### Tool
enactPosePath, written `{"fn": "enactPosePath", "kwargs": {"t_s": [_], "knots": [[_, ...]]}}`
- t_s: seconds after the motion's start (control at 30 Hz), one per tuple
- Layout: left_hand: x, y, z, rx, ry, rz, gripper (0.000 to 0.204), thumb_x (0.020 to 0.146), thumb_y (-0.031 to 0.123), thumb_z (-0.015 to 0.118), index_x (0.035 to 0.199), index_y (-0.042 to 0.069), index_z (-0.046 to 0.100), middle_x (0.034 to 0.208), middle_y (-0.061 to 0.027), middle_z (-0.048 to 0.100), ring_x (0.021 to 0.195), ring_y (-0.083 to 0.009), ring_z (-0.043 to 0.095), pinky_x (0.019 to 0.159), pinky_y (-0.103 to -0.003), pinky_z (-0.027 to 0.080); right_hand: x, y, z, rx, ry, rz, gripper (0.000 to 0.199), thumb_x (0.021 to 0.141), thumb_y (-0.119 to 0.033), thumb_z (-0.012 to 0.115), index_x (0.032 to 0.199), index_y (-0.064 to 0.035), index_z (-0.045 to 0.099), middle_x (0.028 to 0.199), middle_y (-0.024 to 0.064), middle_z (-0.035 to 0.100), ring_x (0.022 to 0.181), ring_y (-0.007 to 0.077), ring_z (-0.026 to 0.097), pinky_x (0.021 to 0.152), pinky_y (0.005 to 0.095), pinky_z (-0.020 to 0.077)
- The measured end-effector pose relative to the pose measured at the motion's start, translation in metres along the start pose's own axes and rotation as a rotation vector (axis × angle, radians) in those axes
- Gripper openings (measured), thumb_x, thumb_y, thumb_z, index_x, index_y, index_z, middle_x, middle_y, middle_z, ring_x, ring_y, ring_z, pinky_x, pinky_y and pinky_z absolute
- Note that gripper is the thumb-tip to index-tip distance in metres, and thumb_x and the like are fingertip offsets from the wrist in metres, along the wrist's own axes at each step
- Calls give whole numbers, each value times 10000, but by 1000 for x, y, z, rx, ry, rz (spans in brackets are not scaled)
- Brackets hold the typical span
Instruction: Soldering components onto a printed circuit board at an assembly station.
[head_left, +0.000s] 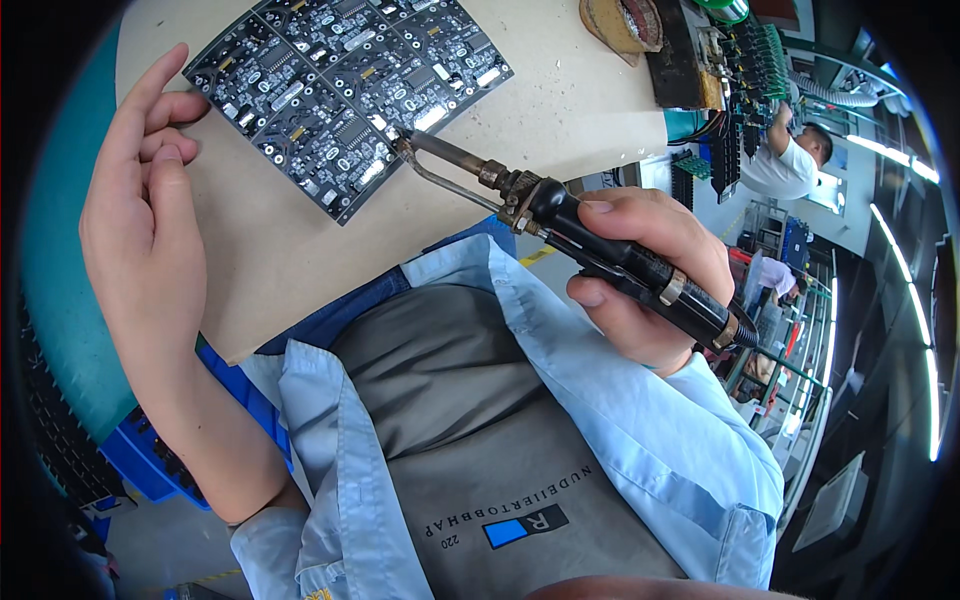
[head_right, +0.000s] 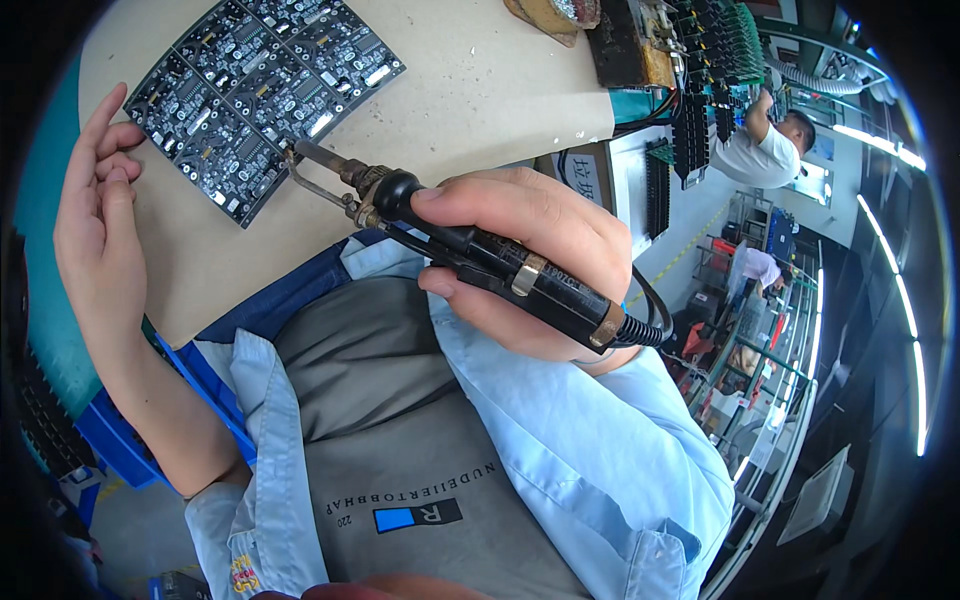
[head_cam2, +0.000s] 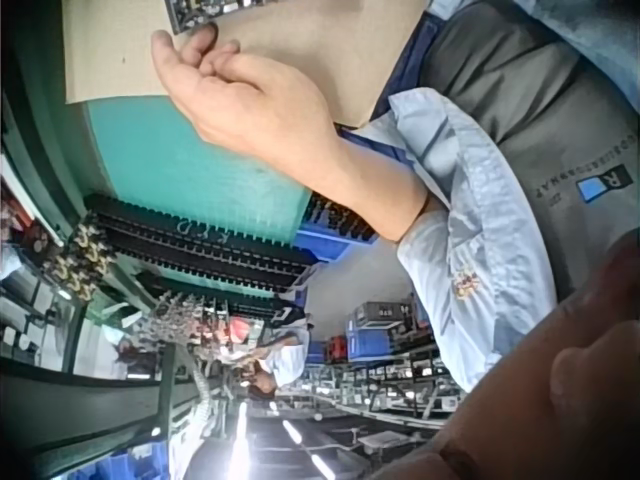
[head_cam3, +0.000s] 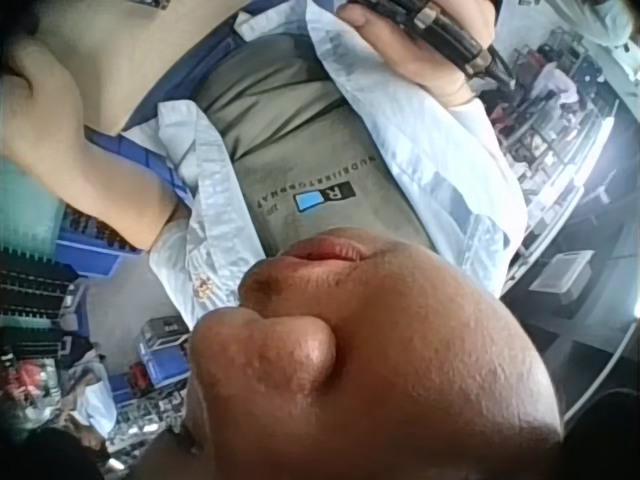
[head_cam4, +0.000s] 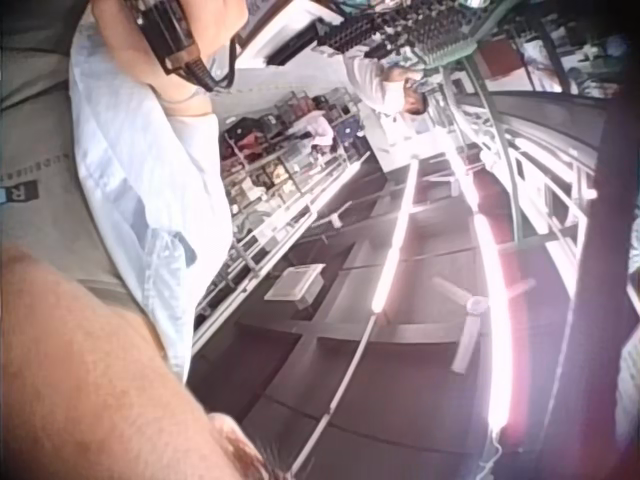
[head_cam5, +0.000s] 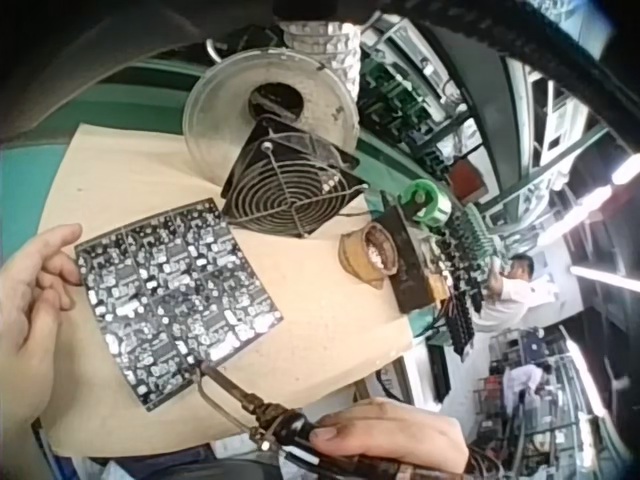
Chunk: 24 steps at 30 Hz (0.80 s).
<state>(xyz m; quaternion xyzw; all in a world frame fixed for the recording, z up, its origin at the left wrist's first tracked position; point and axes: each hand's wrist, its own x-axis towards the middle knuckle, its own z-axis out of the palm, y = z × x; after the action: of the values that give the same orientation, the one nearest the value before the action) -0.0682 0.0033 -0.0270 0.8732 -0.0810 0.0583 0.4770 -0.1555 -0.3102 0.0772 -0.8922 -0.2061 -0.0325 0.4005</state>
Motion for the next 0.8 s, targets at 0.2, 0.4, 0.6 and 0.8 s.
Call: {"fn": "enactPosePath", "kwargs": {"t_s": [0.2, 0.4, 0.6, 0.8], "knots": [[-1, 2, 0, 17, 9, -6, 474, 1048, -36, 442, 1500, 49, 557, 1181, -75, 649, 991, -100, 559, 943, -231, 466, 2, -2, 0, -7, -19, -22, 480, 706, -10, 889, 1151, 33, 715, 1027, 163, 763, 866, 279, 755, 756, 335, 599], [0, 2, 0, 14, 4, 0, 476, 1049, -36, 440, 1503, 49, 555, 1180, -75, 646, 991, -101, 558, 942, -230, 466, 3, -2, -1, -18, -18, -26, 477, 709, -16, 891, 1149, 35, 714, 1031, 166, 764, 870, 281, 756, 758, 338, 600], [0, 0, 0, -10, 5, 1, 479, 1049, -40, 437, 1507, 46, 550, 1189, -76, 641, 991, -101, 553, 939, -227, 462, 2, -2, 0, -11, -6, -22, 477, 708, -18, 892, 1149, 29, 718, 1026, 161, 765, 870, 277, 756, 756, 333, 600], [0, -1, 1, -28, -1, 15, 476, 1050, -40, 436, 1505, 44, 551, 1192, -77, 641, 996, -100, 553, 941, -226, 460, 0, 1, 1, -11, 6, -21, 471, 705, -16, 891, 1144, 27, 723, 1024, 158, 766, 873, 274, 757, 760, 329, 602]]}}
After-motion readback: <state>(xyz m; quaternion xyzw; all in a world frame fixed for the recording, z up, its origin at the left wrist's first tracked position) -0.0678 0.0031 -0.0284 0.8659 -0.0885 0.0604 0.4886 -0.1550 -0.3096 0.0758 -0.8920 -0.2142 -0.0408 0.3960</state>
